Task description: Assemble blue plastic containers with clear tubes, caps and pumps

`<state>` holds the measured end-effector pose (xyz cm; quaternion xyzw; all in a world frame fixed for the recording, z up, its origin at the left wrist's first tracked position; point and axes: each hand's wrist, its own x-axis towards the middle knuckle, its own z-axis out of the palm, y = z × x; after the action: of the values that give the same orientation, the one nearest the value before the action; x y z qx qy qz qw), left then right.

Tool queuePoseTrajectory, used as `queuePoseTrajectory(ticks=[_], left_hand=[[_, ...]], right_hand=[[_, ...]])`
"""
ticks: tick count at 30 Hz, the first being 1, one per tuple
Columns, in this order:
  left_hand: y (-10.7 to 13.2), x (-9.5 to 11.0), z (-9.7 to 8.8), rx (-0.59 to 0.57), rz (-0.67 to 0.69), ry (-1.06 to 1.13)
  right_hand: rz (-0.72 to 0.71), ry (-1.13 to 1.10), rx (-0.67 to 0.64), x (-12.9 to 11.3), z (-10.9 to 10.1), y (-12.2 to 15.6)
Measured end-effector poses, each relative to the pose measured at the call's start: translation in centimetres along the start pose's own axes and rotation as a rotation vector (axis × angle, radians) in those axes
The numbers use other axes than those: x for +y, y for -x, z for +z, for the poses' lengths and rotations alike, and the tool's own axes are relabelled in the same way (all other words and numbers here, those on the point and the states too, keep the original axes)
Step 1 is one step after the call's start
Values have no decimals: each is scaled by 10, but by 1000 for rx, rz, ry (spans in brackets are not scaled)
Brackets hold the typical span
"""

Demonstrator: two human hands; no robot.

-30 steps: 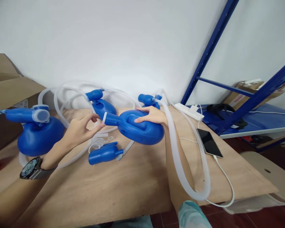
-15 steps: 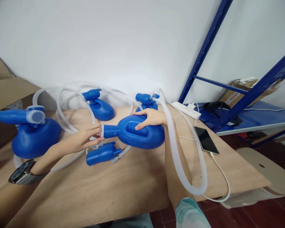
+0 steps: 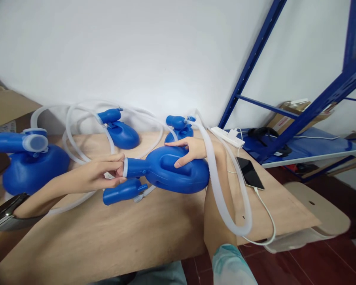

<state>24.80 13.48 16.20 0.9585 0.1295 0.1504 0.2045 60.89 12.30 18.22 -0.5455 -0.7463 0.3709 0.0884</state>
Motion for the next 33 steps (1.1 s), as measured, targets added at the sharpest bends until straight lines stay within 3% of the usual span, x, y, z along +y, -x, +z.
queuePoseTrajectory(ticks=[7,12,16,18,22,28,33], left_hand=[[7,-6,21,174,-47,-62],[7,3,8,89,-13,-9],[3,8,-10,-35,22,26],[2,9,-13,-37,18,28],[5,8,-3,67,-39,43],[10,24,28,405,-158,32],[5,45,26,456,-219,49]], right_hand=[[13,70,21,-5,1,-5],[17,60,-30,-10,3,-2],[33,-1,-4,-14,6,5],[40,7,5,-16,6,7],[55,98,10,-22,3,7],[29,110,-55,-22,0,4],[16,-21,-97,-17,2,4]])
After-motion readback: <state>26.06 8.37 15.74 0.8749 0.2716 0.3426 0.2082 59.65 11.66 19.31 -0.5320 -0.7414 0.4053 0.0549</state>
